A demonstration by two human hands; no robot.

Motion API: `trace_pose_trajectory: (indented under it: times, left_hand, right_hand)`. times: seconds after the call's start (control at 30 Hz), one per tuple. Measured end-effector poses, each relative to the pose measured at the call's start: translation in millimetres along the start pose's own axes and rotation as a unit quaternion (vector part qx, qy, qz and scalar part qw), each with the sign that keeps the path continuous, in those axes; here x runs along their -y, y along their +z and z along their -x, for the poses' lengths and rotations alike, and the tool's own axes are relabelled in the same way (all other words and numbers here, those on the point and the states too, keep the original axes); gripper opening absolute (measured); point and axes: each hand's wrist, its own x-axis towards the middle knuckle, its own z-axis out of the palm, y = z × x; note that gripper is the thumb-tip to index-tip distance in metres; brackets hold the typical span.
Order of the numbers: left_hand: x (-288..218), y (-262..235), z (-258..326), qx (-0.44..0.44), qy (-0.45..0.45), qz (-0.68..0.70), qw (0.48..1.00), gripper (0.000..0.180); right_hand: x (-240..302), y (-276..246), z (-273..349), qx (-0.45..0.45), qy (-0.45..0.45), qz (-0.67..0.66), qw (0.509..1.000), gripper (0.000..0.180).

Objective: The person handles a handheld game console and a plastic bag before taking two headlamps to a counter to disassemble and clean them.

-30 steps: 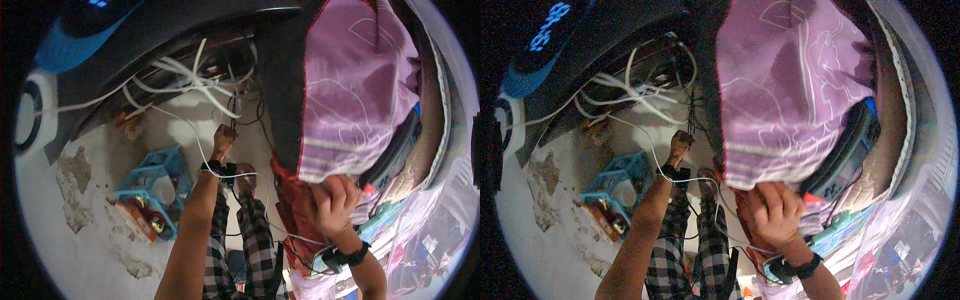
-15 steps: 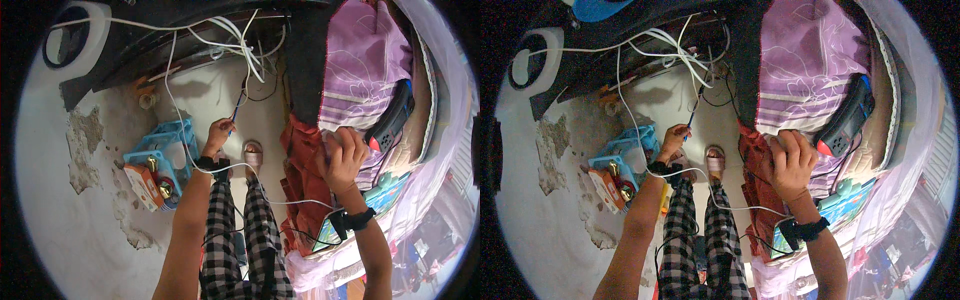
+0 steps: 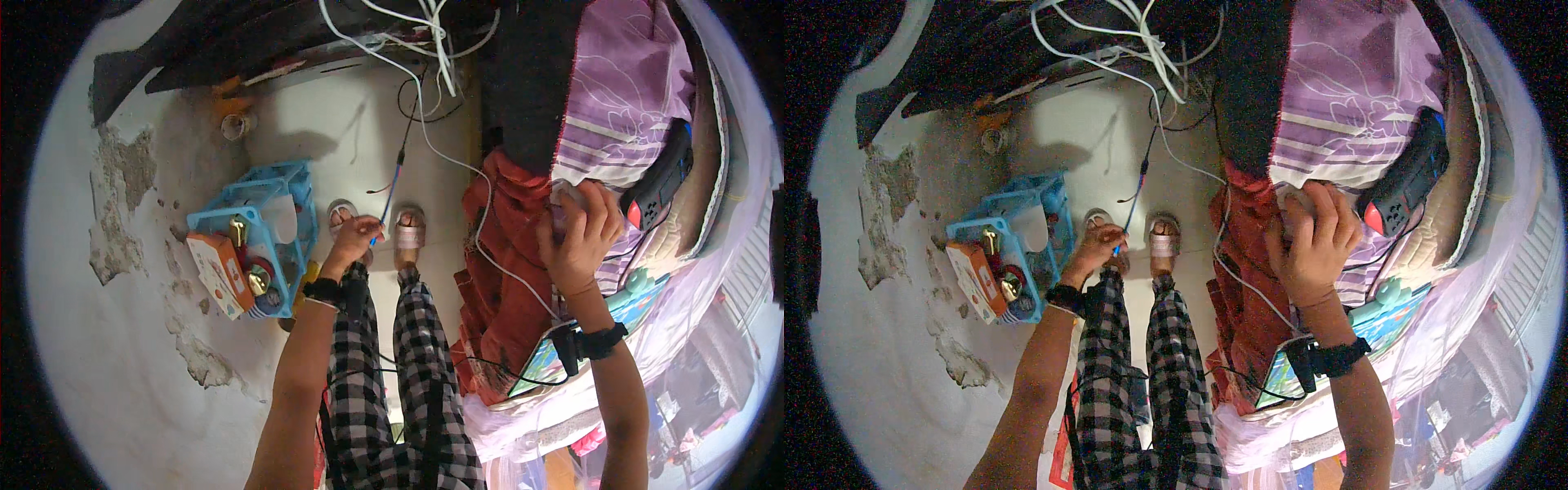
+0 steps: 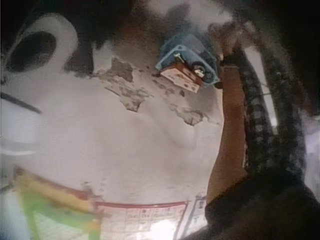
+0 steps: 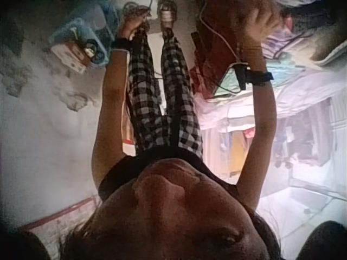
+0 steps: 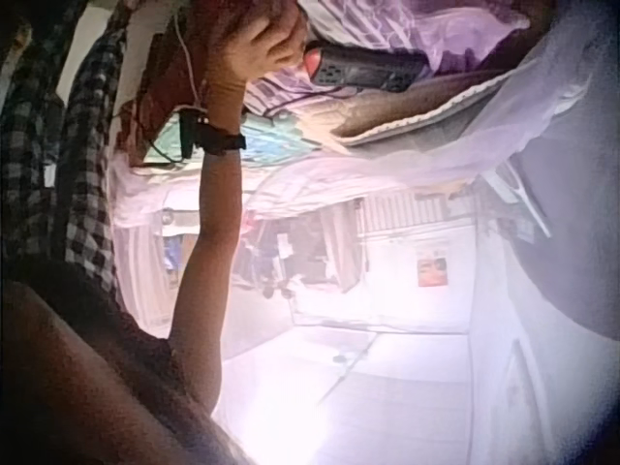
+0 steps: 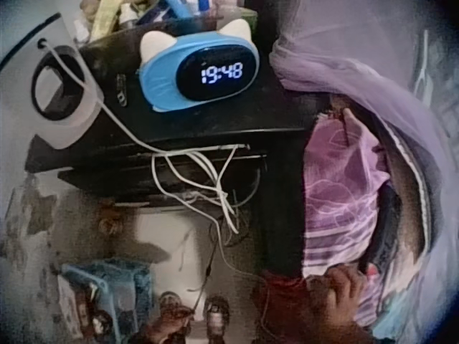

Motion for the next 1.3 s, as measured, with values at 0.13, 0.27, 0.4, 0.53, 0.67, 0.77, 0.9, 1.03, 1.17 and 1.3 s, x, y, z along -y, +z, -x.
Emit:
trace_pose_trajectory:
  times: [0.13,0.27,0.4,0.53,0.67,0.77,0.9,1.03,1.17,1.3]
  left_hand:
    - [7,15,44,0.053,-0.034,0.043,0.997,0.014]
    - [36,33,94,0.175,-0.066,-0.068,0.980,0.018]
    - [35,60,147,0.246,-0.044,-0.062,0.966,0.018]
    - [22,78,200,0.337,-0.038,0.065,0.939,0.020]
    - [-6,92,233,0.423,-0.026,-0.019,0.906,0.025]
    - [-7,96,277,0.473,-0.084,-0.110,0.870,0.021]
    - [-13,118,323,0.636,-0.042,-0.100,0.764,0.025]
    - [-10,136,370,0.624,0.032,0.003,0.781,0.022]
    - [-64,78,335,0.618,0.096,0.157,0.764,0.025]
    - [-29,79,325,0.430,-0.117,0.177,0.877,0.025]
  right_hand:
    - [4,0,-2,-0.018,-0.003,-0.003,1.000,0.037]
    - [13,-2,-7,0.002,-0.005,0.001,1.000,0.034]
    - [8,-6,-4,0.020,-0.009,0.013,1.000,0.035]
    - [14,-7,-5,0.020,-0.015,0.015,1.000,0.035]
    - [26,-44,-20,0.103,0.007,-0.069,0.992,0.034]
    - [80,-74,-2,0.158,-0.005,-0.258,0.953,0.019]
    - [154,-66,60,0.392,0.028,-0.271,0.879,0.048]
    - [187,6,151,0.432,0.119,-0.188,0.874,0.044]
    - [196,8,153,0.495,0.360,-0.514,0.601,0.030]
    - [194,-51,161,0.481,0.185,-0.474,0.714,0.021]
